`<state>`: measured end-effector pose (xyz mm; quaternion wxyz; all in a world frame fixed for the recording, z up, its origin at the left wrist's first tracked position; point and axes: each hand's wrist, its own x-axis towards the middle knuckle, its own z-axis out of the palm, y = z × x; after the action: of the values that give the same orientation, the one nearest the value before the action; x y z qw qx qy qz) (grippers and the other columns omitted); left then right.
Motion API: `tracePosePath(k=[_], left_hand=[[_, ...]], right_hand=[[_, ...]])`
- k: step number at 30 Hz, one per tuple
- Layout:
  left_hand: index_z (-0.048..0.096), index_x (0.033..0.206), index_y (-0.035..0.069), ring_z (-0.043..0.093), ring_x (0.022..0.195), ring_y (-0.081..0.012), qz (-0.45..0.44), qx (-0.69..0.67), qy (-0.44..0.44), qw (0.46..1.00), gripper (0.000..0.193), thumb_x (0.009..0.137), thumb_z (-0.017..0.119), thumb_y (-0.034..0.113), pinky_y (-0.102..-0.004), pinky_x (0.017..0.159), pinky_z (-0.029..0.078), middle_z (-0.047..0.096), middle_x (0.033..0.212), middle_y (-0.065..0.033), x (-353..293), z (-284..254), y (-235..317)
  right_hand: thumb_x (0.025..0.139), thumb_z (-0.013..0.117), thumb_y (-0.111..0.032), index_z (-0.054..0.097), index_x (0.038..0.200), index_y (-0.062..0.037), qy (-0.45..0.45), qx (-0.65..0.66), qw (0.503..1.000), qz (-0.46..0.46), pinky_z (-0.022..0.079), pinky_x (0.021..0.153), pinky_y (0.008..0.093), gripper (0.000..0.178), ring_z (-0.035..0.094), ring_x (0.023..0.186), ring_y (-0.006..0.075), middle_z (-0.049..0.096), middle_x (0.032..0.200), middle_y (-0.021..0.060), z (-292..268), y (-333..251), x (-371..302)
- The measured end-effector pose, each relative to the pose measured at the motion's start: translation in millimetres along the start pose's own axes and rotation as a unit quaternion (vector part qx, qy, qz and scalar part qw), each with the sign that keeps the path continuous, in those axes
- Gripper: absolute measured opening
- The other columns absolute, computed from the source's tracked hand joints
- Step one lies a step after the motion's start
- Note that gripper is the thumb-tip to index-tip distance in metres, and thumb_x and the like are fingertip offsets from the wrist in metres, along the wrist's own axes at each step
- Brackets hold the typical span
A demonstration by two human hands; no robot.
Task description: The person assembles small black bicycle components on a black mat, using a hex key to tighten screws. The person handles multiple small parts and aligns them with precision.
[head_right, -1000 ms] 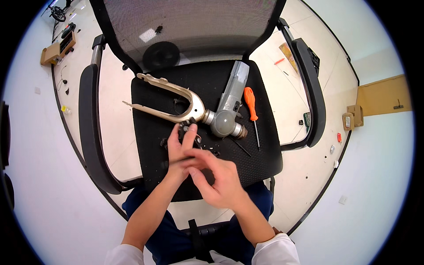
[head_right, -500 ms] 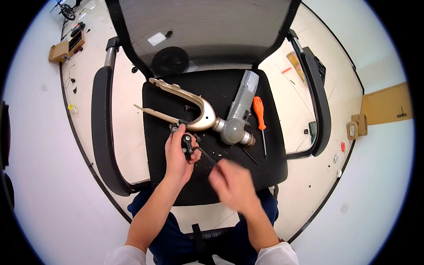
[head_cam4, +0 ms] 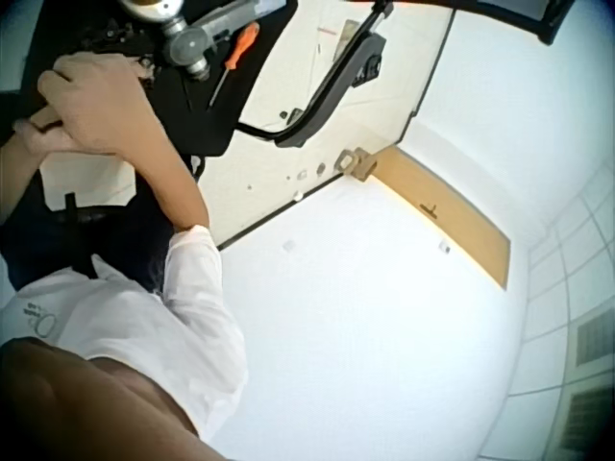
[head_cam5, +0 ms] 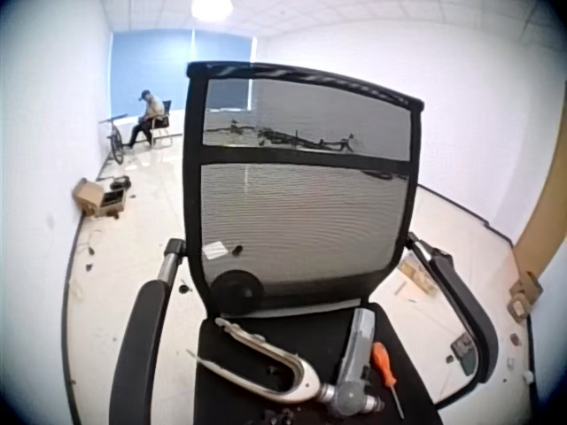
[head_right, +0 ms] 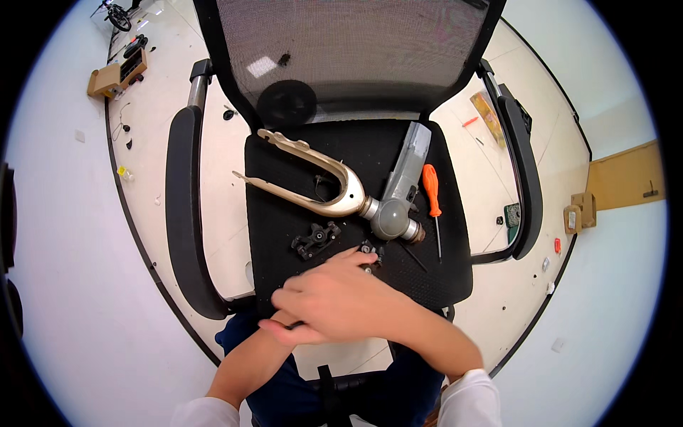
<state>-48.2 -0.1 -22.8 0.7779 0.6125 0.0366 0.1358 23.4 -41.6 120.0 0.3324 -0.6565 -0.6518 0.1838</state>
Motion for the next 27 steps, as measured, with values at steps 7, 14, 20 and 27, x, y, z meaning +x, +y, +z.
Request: tracePosePath(k=[7, 14, 20, 27], left_hand=[[0.055, 0.090, 0.006, 0.054, 0.061, -0.0102, -0.507, -0.360, -0.096, 0.777, 0.020, 0.090, 0.066, 0.023, -0.0246, 0.047, 0.041, 0.056, 0.071, -0.0036, 53, -29, 70], [0.058, 0.075, 0.008, 0.050, 0.058, -0.0033, -0.422, -0.120, -0.176, 0.881, 0.034, 0.091, 0.066, 0.037, -0.0216, 0.051, 0.038, 0.054, 0.067, 0.0029, 49, -14, 54], [0.057, 0.069, 0.008, 0.049, 0.056, -0.0035, -0.372, -0.113, -0.111, 0.914, 0.037, 0.090, 0.066, 0.037, -0.0214, 0.051, 0.038, 0.052, 0.062, 0.0045, 34, 0, 16], [0.059, 0.074, 0.008, 0.050, 0.053, -0.0059, -0.259, -0.077, -0.082, 0.959, 0.032, 0.089, 0.067, 0.035, -0.0226, 0.049, 0.038, 0.054, 0.063, 0.0019, 21, -12, -25]], right_hand=[[0.099, 0.047, -0.030, 0.059, 0.063, 0.0054, -0.322, 0.110, 0.940, 0.000, 0.046, 0.055, 0.0425, 0.052, 0.055, 0.054, 0.0362, 0.057, 0.057, 0.0210, 35, -7, 30], [0.097, 0.046, -0.029, 0.055, 0.066, 0.0136, -0.209, 0.312, 0.915, 0.145, 0.045, 0.055, 0.0434, 0.053, 0.047, 0.053, 0.0426, 0.050, 0.057, 0.0285, 32, 5, 49], [0.095, 0.052, -0.024, 0.044, 0.059, 0.0088, -0.053, 0.347, 0.908, 0.230, 0.033, 0.047, 0.0344, 0.049, 0.027, 0.047, 0.0195, 0.033, 0.048, 0.0119, 11, 8, 43], [0.093, 0.059, -0.029, 0.053, 0.058, 0.0008, -0.045, 0.207, 0.970, 0.121, 0.037, 0.049, 0.0317, 0.046, 0.047, 0.043, 0.0216, 0.049, 0.049, 0.0088, 23, 5, 30]])
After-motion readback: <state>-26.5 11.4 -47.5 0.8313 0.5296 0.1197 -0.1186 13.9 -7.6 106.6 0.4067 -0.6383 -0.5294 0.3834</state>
